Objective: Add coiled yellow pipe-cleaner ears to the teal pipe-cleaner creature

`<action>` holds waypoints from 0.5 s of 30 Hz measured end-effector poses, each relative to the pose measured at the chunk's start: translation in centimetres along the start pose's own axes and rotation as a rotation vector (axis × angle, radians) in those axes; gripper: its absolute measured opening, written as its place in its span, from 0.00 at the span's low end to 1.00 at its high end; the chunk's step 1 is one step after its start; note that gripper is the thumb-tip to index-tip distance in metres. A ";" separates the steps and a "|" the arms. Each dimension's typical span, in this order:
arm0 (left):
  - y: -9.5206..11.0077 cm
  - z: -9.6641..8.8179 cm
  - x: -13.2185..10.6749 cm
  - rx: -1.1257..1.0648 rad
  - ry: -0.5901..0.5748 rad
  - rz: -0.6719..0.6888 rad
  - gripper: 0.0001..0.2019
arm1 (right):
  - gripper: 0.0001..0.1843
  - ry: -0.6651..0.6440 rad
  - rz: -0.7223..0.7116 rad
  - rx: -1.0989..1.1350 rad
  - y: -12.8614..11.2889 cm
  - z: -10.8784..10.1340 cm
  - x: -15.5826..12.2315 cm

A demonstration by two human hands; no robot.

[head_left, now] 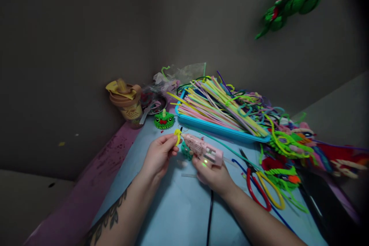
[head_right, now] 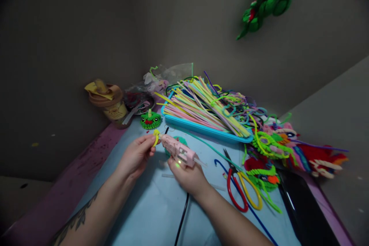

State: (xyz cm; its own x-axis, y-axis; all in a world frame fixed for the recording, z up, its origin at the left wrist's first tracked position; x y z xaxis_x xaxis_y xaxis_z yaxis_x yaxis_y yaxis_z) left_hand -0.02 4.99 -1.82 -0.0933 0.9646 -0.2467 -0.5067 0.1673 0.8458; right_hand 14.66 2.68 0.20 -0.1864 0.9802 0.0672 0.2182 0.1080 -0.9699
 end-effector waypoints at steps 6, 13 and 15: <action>-0.2 0.1 0.0 0.019 -0.014 -0.022 0.17 | 0.24 -0.001 0.050 -0.012 0.7 0.0 -0.1; 0.0 0.1 -0.1 0.011 -0.008 -0.015 0.17 | 0.23 -0.032 0.012 -0.021 0.3 0.3 0.0; 0.1 0.2 -0.1 0.007 -0.012 -0.016 0.17 | 0.23 -0.045 0.013 -0.002 0.1 0.4 0.1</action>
State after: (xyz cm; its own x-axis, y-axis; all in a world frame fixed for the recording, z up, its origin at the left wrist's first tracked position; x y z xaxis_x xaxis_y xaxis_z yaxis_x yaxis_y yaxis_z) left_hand 0.11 4.90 -1.65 -0.0754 0.9641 -0.2546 -0.5020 0.1839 0.8451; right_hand 14.29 2.71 -0.03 -0.2268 0.9729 0.0441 0.2231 0.0959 -0.9701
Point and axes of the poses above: each hand's wrist, its own x-axis towards the middle knuckle, its own z-axis out of the palm, y = z × x, the point moved 7 cm from there along x, towards the middle knuckle, and after that the axes turned 9 degrees about z, right-handed, at the moved point
